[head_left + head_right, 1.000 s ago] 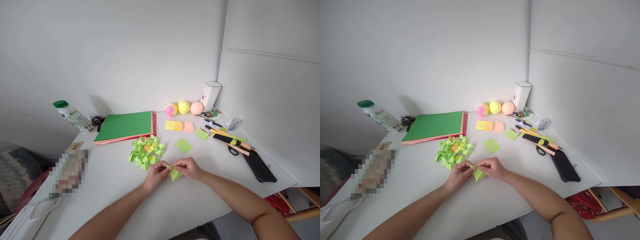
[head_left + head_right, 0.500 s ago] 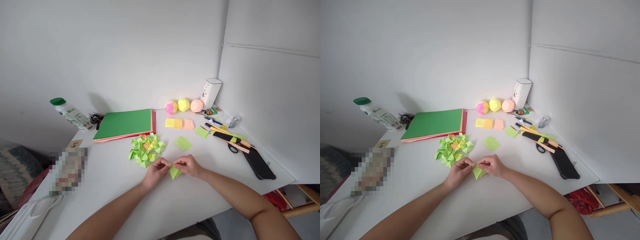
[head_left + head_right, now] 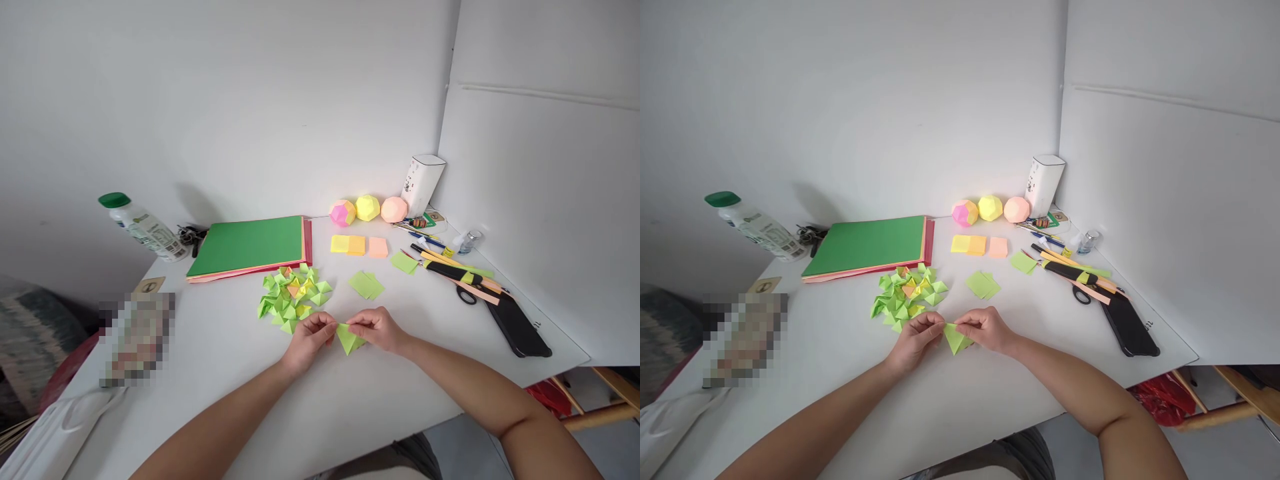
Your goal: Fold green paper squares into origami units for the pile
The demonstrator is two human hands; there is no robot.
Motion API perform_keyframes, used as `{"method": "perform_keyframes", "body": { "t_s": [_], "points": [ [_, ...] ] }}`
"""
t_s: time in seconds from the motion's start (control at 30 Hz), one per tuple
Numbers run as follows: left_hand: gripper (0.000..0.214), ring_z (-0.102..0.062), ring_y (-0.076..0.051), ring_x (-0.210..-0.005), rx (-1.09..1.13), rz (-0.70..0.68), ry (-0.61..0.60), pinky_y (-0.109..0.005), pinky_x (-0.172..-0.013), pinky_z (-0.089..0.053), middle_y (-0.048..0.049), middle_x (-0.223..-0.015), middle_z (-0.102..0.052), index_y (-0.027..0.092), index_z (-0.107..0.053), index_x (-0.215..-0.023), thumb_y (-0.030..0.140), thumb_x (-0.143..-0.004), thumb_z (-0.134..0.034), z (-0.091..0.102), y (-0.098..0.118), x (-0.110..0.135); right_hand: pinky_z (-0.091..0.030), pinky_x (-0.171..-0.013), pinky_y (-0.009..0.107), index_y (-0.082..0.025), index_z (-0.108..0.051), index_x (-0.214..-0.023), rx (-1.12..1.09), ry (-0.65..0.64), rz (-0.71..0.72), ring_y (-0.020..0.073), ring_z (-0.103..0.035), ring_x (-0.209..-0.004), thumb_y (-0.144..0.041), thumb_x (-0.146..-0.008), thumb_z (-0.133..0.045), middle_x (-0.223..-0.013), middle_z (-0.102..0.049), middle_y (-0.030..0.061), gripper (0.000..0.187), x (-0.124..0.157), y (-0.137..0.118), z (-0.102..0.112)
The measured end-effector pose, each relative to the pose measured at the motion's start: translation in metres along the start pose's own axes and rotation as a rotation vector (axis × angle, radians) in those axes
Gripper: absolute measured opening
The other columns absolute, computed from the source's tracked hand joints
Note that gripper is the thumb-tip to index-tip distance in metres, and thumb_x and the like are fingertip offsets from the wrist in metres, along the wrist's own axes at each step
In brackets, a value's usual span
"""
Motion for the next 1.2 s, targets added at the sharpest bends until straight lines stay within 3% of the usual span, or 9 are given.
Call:
{"method": "perform_keyframes", "body": {
  "t_s": [0.23,0.4,0.63,1.0,1.1,1.2],
  "points": [
    [0.023,-0.041,-0.007,-0.046,0.079,-0.006,0.060,-0.022,-0.049,-0.034,0.0043,-0.057,-0.048,0.017,-0.052,-0.068,0.037,-0.071,-0.063,0.005,0.001,-0.001,-0.041,-0.041,0.021,-0.013,-0.069,-0.083,0.003,0.015,-0.026,0.0094,-0.050,-0.046,-0.040,-0.076,-0.061,-0.057,-0.060,0.0003,0.029,0.000,-0.001,0.002],
    [0.024,-0.042,-0.009,-0.052,-0.083,-0.055,-0.059,-0.023,-0.053,-0.036,0.0035,-0.063,-0.048,0.017,-0.055,-0.081,0.038,-0.072,-0.064,-0.004,0.003,0.003,-0.034,-0.040,0.020,-0.012,-0.069,-0.081,0.018,-0.004,-0.009,0.0072,-0.043,-0.043,-0.038,-0.076,-0.061,-0.052,-0.055,-0.0014,0.028,0.000,-0.001,-0.001],
    [0.019,-0.036,-0.007,-0.051,-0.247,-0.141,-0.093,-0.021,-0.049,-0.030,0.0036,-0.063,-0.045,0.016,-0.053,-0.070,0.033,-0.075,-0.059,-0.009,0.003,0.004,-0.032,-0.042,0.020,-0.012,-0.069,-0.081,0.034,-0.048,-0.003,0.0071,-0.039,-0.044,-0.036,-0.076,-0.061,-0.052,-0.055,-0.0007,0.026,0.001,0.000,-0.004],
    [0.019,-0.040,-0.007,-0.046,0.001,-0.034,0.088,-0.021,-0.047,-0.031,0.0055,-0.056,-0.045,0.017,-0.050,-0.067,0.032,-0.071,-0.062,0.004,-0.003,0.003,-0.034,-0.042,0.020,-0.011,-0.068,-0.079,0.012,-0.034,-0.060,0.0075,-0.041,-0.046,-0.039,-0.075,-0.062,-0.054,-0.056,-0.0005,0.029,-0.001,0.002,0.002],
    [0.018,-0.043,-0.008,-0.051,0.022,-0.059,0.037,-0.022,-0.053,-0.036,0.0041,-0.064,-0.048,0.017,-0.052,-0.073,0.032,-0.073,-0.062,0.000,0.002,0.003,-0.033,-0.041,0.020,-0.011,-0.068,-0.078,-0.008,-0.029,-0.086,0.0072,-0.040,-0.045,-0.038,-0.074,-0.063,-0.053,-0.055,-0.0015,0.027,-0.002,0.004,0.003],
    [0.020,-0.040,-0.007,-0.050,-0.085,-0.047,-0.073,-0.021,-0.050,-0.033,0.0050,-0.058,-0.046,0.016,-0.054,-0.075,0.035,-0.073,-0.063,-0.007,0.002,0.005,-0.035,-0.042,0.020,-0.011,-0.067,-0.078,-0.011,-0.043,-0.094,0.0073,-0.044,-0.046,-0.037,-0.074,-0.064,-0.055,-0.056,-0.0011,0.026,-0.001,0.004,0.001]
  ]
}}
Point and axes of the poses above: each hand's wrist, its own x-axis away from the middle knuckle, its own z-axis out of the back of the hand, y = z × x, the point moved 5 cm from there along -x, towards the middle knuckle
